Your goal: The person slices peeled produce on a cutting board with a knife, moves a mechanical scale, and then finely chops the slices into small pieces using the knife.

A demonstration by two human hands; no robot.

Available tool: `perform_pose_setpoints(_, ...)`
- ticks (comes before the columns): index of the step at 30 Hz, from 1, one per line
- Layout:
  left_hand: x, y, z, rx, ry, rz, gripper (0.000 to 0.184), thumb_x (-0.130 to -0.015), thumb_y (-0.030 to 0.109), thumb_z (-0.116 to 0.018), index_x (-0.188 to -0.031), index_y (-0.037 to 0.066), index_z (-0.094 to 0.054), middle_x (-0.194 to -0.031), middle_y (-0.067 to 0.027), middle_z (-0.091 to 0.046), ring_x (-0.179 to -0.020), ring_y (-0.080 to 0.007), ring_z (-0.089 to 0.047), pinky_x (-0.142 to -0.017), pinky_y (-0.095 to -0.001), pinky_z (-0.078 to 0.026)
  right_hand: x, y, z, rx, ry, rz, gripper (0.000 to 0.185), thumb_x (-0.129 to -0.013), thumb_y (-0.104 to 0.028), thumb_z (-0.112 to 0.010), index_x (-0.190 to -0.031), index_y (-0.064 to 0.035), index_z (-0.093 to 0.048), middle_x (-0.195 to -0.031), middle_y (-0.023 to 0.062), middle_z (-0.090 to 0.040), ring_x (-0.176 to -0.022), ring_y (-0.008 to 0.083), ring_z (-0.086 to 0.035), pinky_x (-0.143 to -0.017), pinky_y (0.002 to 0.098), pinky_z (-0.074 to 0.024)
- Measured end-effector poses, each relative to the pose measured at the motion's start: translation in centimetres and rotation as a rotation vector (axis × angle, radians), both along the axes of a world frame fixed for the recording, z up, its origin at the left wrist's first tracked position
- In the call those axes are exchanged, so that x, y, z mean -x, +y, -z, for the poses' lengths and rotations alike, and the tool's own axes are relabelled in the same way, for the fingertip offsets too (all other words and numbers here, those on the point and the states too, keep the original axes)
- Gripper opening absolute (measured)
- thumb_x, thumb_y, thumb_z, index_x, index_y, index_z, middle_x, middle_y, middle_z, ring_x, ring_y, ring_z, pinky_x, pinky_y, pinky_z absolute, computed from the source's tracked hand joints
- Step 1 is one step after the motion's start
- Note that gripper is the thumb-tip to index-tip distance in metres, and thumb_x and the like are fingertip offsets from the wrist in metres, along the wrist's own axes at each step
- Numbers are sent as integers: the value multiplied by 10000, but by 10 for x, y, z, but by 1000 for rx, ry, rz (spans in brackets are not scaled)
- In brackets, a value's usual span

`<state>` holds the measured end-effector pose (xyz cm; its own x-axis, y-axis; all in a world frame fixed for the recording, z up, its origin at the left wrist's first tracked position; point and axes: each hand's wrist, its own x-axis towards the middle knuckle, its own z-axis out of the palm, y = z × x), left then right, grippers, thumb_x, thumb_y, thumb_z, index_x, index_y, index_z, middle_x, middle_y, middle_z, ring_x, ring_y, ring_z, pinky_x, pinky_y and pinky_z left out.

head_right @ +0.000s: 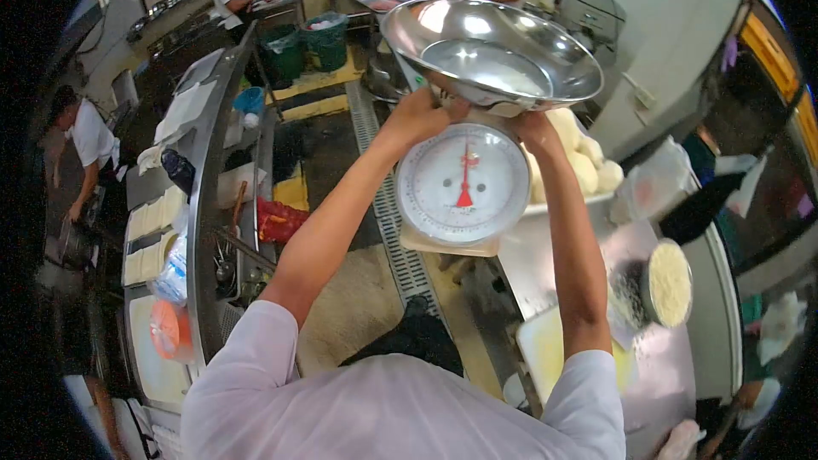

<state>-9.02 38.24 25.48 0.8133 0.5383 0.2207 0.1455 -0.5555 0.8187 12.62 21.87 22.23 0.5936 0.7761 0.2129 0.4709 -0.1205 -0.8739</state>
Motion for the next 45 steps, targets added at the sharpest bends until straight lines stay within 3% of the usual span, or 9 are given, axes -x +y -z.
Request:
perform_pose_setpoints(3, 2, 61, 1, 59, 33, -115, 697, -854, 489, -731, -1223, -93, -625, -1181, -280, -692, -1134, -356, -669, -958, -403, -496, -15, 95, 23, -74, -12, -48, 646, -856, -350, -776, -1375, -32, -558, -1154, 79, -680, -854, 159, -639, -637, 308, -539)
perform_pose_setpoints(8, -42, 191, 56, 0, -82, -180, 583, -874, 463, -687, -1156, -47, -676, -1156, -305, -688, -1135, -420, -660, -945, -459, -507, -50, 220, 38, 3, -555, -155, 623, -846, -346, -727, -1338, 7, -578, -1188, 154, -688, -950, 216, -669, -761, 380, -568)
perform_pose_setpoints(14, -78, 309, 51, 221, -111, -194, 542, -818, 268, -763, -1232, -55, -629, -1160, -250, -709, -1072, -326, -697, -908, -395, -518, -52, 340, -1, 187, -102, -104, 573, -887, -289, -681, -1376, -21, -552, -1373, 199, -616, -1312, 319, -555, -1087, 388, -442)
perform_pose_setpoints(18, -103, 371, 43, 172, -74, -293, 473, -820, 149, -794, -1230, -50, -664, -1160, -174, -713, -993, -221, -674, -844, -366, -548, -72, 411, -8, -11, -116, -255, 550, -896, -257, -669, -1378, -16, -558, -1391, 203, -604, -1311, 328, -556, -1096, 392, -436)
perform_pose_setpoints(25, -173, 501, 58, 288, -46, -130, 460, -842, 123, -778, -1246, -46, -639, -1138, -155, -708, -985, -211, -665, -814, -360, -549, -117, 515, 8, -111, -47, -192, 405, -791, -178, -714, -1140, 21, -664, -951, 148, -721, -833, 236, -675, -749, 384, -546)
perform_pose_setpoints(29, -228, 570, 65, 271, -102, -71, 413, -823, 142, -773, -1165, -67, -676, -1064, -149, -731, -917, -191, -675, -813, -349, -542, -185, 583, 40, -118, -91, -90, 412, -772, -257, -762, -1089, 0, -705, -933, 141, -735, -773, 216, -679, -672, 379, -546)
perform_pose_setpoints(31, -235, 566, 28, 172, 89, -101, 403, -867, 80, -706, -1230, -76, -631, -1153, -160, -705, -1005, -204, -653, -861, -361, -536, -203, 608, 62, -117, -106, -14, 416, -758, -283, -782, -1067, -11, -722, -935, 140, -739, -763, 212, -680, -657, 380, -545)
perform_pose_setpoints(36, -319, 650, 69, -15, 17, 35, 444, -903, 92, -681, -1306, -65, -582, -1282, -191, -644, -1135, -254, -606, -935, -365, -512, -258, 661, 89, -338, -63, 74, 428, -784, -222, -788, -1147, -18, -688, -1120, 140, -715, -1044, 255, -652, -922, 394, -519)
perform_pose_setpoints(45, -471, 746, 120, 48, 68, 158, 419, -961, 189, -641, -1307, -44, -603, -1296, -171, -645, -1149, -242, -599, -955, -390, -503, -352, 722, 157, -516, -302, 455, 529, -762, -345, -800, -1191, -62, -677, -1173, 189, -703, -1104, 364, -673, -934, 456, -534)
